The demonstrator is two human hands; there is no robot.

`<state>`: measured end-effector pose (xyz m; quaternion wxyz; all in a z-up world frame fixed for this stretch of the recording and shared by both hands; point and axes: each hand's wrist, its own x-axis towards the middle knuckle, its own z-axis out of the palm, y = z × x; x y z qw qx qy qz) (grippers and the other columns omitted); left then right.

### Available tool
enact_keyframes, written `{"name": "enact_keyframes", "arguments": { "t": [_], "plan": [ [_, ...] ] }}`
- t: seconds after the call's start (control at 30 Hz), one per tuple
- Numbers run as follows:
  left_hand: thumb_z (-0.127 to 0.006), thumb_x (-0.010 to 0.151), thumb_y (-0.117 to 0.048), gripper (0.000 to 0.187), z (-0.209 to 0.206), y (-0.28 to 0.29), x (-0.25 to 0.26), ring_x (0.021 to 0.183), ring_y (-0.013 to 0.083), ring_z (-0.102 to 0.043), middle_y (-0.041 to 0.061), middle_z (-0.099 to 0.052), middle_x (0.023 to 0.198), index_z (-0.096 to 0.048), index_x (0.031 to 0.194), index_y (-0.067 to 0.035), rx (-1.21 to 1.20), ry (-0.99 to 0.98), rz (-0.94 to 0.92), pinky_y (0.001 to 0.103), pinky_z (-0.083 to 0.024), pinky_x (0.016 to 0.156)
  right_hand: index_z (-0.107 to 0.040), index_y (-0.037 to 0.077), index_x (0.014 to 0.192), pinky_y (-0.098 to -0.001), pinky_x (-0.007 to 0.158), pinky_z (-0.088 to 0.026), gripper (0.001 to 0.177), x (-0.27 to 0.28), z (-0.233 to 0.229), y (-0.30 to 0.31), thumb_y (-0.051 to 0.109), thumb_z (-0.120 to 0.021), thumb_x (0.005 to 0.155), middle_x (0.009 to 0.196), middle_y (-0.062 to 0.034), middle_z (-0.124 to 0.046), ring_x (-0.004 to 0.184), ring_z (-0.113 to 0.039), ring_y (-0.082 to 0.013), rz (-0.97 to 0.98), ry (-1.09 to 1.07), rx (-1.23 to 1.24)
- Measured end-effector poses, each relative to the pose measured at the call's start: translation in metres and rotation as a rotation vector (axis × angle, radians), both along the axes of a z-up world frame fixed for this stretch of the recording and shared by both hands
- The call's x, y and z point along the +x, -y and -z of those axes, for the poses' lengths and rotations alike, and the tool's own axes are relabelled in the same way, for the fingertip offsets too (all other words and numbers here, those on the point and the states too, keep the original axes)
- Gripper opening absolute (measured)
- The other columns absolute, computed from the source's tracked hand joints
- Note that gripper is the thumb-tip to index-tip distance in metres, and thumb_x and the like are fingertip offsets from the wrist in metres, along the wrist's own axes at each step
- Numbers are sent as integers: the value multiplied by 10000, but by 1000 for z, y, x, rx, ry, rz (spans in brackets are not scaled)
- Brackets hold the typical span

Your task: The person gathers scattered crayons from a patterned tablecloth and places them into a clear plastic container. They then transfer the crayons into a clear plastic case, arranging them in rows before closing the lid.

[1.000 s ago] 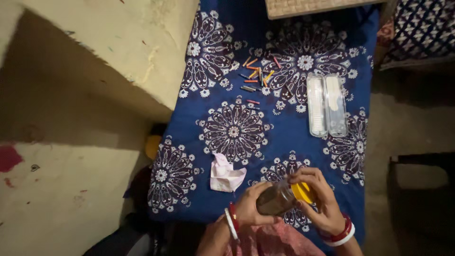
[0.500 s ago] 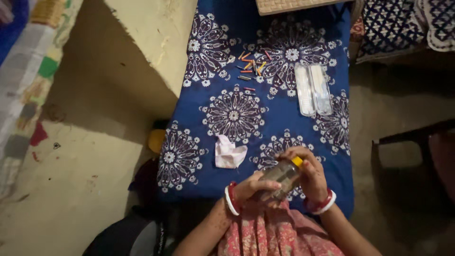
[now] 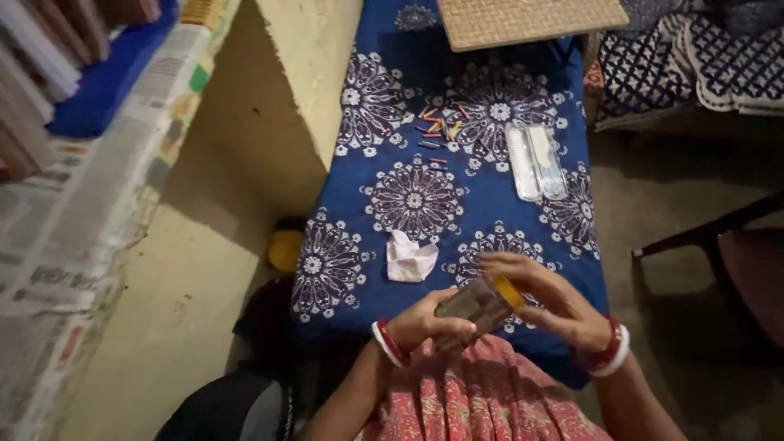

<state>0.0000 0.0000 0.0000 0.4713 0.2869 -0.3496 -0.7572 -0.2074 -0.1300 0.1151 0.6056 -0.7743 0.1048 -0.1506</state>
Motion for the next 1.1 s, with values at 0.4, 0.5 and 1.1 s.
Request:
{"name": "enact_keyframes", "arguments": {
  "t": [0.4,0.5,1.1],
  "plan": [
    [-813,833,-301,724,-33,-58,29,828,98,-623,43,-672,1012,-553,1419,35,-68,120,-73,242,-511,701,-596,-6,1346,-408,857,-616,629,32,-29,-18,412,-709,889,1325,-190,-659,1078,-741,-312,-89,-128,-157],
    [-809,848,-254,712,-46,-67,27,845,95,-607,38,-664,1033,-538,1442,28,-67,117,-148,244,-508,720,-660,84,1397,-363,881,-659,634,39,-18,-5,450,-700,881,1229,-104,-786,1048,-793,-239,-59,-351,-192],
    [-852,841,-171,618,-86,-106,-38,1167,225,-640,170,-684,1227,-601,1339,97,60,345,-827,339,-517,1025,-601,87,1308,-361,815,-586,664,100,59,24,536,-637,820,1083,-118,-744,956,-740,-256,-379,-2,-366]
  ]
}}
